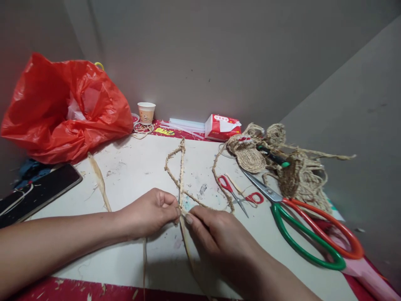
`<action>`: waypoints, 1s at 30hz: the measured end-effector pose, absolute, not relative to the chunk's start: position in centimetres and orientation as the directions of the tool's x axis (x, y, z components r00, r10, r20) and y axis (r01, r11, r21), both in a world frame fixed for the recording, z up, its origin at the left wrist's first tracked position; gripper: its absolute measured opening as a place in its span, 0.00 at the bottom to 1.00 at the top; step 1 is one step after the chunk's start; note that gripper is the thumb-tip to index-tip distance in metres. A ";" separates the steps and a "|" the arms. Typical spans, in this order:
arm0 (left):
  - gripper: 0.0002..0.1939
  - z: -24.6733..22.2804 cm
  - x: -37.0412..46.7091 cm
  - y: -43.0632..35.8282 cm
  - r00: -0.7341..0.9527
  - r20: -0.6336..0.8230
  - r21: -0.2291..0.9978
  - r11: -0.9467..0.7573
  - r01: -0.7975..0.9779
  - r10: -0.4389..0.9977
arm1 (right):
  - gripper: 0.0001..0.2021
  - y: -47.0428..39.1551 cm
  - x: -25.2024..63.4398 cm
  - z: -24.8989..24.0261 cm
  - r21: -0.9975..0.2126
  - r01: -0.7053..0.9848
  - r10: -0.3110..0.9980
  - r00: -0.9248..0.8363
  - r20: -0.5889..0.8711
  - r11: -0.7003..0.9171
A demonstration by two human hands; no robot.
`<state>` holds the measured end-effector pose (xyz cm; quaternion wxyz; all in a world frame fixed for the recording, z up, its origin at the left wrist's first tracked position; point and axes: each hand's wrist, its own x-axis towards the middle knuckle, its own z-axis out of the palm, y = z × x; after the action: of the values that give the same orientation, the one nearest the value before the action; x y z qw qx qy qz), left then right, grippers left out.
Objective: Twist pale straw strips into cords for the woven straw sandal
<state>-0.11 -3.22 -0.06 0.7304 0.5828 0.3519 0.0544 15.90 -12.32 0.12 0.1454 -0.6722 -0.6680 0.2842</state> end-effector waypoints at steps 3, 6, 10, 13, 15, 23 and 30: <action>0.10 -0.3 -0.2 -3.3 0.754 -0.430 0.901 0.290 0.323 0.496 | 0.16 -12.5 15.7 0.7 -0.631 0.771 0.982 -0.041 -0.185 -0.087; 0.11 -0.3 -0.2 -3.4 0.757 -0.423 0.903 0.304 0.305 0.497 | 0.16 -12.9 14.5 0.4 -0.714 0.695 0.979 -0.073 -0.193 -0.089; 0.12 -0.3 -0.2 -3.5 0.742 -0.445 0.889 0.350 0.296 0.502 | 0.12 -13.3 12.9 -0.8 -0.635 0.772 0.982 -0.091 -0.164 -0.035; 0.13 -0.3 -0.2 -3.6 0.741 -0.436 0.887 0.381 0.260 0.510 | 0.12 -13.5 12.4 -1.4 -0.460 0.886 0.995 -0.092 -0.040 0.064; 0.14 -0.2 -0.1 -3.8 0.747 -0.438 0.878 0.415 0.237 0.501 | 0.12 -13.6 12.4 -1.7 -0.319 0.940 0.992 -0.111 0.063 0.125; 0.16 -0.1 -0.3 -3.7 0.722 -0.456 0.878 0.398 0.266 0.521 | 0.10 -15.0 11.9 -1.8 -0.595 0.780 0.959 -0.278 -0.050 0.195; 0.18 0.2 -0.5 -3.6 0.769 -0.400 0.882 0.438 0.175 0.499 | 0.18 -12.2 15.3 1.4 -0.913 0.328 0.954 0.253 -0.161 -0.241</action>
<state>-0.46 -3.61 0.23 0.7836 0.5201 0.3237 0.1033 15.31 -12.24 1.39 0.3993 -0.6834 -0.4692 0.3917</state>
